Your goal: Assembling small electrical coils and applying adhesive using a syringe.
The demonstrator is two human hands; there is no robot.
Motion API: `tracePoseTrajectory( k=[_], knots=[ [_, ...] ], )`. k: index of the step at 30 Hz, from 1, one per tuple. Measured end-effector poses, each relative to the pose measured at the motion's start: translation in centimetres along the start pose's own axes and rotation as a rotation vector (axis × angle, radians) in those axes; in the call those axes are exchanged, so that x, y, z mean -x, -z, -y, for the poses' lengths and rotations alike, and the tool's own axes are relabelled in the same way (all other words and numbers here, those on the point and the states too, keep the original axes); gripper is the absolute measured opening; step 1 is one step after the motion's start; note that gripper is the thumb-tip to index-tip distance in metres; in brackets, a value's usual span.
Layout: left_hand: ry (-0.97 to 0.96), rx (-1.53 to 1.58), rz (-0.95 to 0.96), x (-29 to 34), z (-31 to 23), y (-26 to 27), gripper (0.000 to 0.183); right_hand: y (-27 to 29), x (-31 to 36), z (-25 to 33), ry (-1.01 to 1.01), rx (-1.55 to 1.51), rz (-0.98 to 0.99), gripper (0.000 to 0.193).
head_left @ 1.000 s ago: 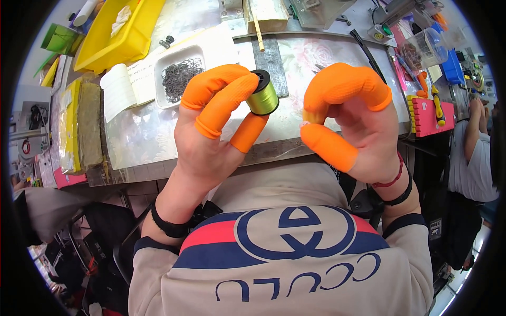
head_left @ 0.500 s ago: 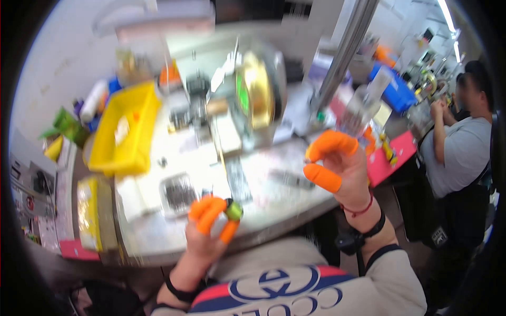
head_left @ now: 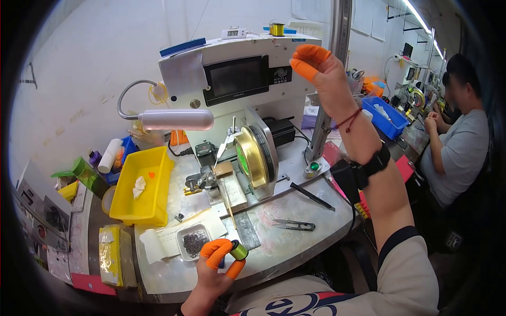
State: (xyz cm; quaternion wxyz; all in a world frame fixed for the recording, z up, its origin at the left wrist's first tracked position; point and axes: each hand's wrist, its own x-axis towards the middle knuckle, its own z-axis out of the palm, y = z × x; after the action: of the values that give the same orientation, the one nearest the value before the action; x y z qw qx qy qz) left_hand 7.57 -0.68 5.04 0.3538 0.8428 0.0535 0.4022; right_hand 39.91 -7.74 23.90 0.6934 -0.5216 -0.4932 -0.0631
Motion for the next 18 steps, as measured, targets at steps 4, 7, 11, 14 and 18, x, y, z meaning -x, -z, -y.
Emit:
tracePoseTrajectory(
  k=[4,7,11,14,18],
  knots=[
    [-0.005,-0.021,0.006,-1.7,0.2,1.3,0.046,-1.0,-2.3,-2.6,-0.010,-0.083,0.024,0.022],
    [-0.052,-0.049,0.010,-2.6,0.8,2.3,0.048,-2.1,-3.4,-3.5,0.007,-0.055,-0.014,0.021],
    [-0.023,-0.028,0.005,-3.0,1.5,3.0,0.052,-2.7,-5.1,-4.3,0.040,0.023,-0.076,0.020],
    [0.002,-0.004,-0.010,-3.1,2.3,3.1,0.052,-3.2,-5.9,-4.1,-0.016,0.162,-0.121,0.019],
    [0.035,-0.019,-0.030,-3.2,3.8,3.1,0.052,-4.6,-5.9,-3.3,0.094,0.584,-0.124,0.020]
  ],
)
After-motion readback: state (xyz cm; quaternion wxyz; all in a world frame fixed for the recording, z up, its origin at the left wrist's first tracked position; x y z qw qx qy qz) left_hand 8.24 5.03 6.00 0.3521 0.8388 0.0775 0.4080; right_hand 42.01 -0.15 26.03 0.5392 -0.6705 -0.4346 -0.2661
